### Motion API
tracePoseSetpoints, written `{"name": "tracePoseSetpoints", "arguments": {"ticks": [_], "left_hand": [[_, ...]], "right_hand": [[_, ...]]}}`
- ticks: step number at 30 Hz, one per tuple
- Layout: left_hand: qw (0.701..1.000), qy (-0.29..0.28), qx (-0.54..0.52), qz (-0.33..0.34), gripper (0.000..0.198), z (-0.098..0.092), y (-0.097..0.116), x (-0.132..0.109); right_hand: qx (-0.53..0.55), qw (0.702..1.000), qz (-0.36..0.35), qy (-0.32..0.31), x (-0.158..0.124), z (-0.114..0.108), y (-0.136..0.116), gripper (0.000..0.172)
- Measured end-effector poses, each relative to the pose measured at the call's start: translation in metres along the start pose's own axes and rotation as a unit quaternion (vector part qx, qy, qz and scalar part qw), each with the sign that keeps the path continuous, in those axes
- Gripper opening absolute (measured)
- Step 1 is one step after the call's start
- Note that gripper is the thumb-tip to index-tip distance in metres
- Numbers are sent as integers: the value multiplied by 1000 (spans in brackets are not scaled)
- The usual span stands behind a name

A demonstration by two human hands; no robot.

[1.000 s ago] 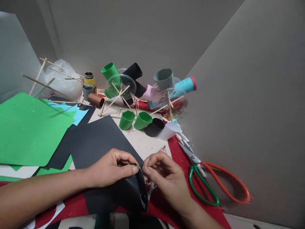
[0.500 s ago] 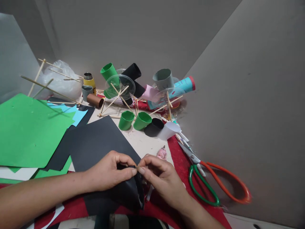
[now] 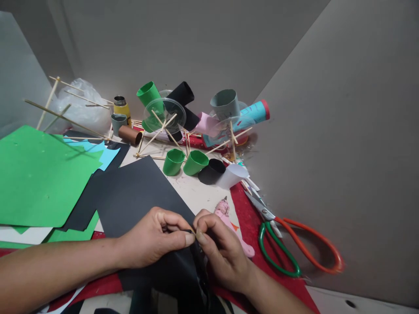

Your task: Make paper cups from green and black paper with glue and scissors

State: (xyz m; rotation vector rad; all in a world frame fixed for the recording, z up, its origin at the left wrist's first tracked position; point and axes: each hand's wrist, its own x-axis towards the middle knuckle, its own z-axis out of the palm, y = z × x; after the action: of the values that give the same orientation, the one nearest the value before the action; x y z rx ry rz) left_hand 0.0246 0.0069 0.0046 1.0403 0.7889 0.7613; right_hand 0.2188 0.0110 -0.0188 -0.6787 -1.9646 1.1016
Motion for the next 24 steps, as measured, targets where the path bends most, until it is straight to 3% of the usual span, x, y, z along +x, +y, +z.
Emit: {"name": "tracePoseSetpoints", "arguments": {"ticks": [6, 15, 17, 20, 22, 24], "left_hand": [[1000, -4, -15, -2, 15, 2, 2, -2], [1000, 1, -25, -18, 19, 3, 3, -3], [998, 39, -36, -28, 22, -5, 0, 1], [988, 134, -67, -35, 27, -21, -4, 11], [988, 137, -60, -29, 29, -27, -5, 16], [994, 104, -30, -22, 30, -28, -5, 18]], "right_hand": [[26, 1000, -7, -2, 0, 0, -2, 9], [118, 992, 43, 2, -1, 1, -7, 12], [211, 975, 65, 28, -3, -1, -14, 12], [329, 933, 59, 130, -6, -8, -25, 13], [330, 927, 57, 170, -4, -13, -27, 14], [317, 931, 73, 163, 0, -16, -21, 18]]}}
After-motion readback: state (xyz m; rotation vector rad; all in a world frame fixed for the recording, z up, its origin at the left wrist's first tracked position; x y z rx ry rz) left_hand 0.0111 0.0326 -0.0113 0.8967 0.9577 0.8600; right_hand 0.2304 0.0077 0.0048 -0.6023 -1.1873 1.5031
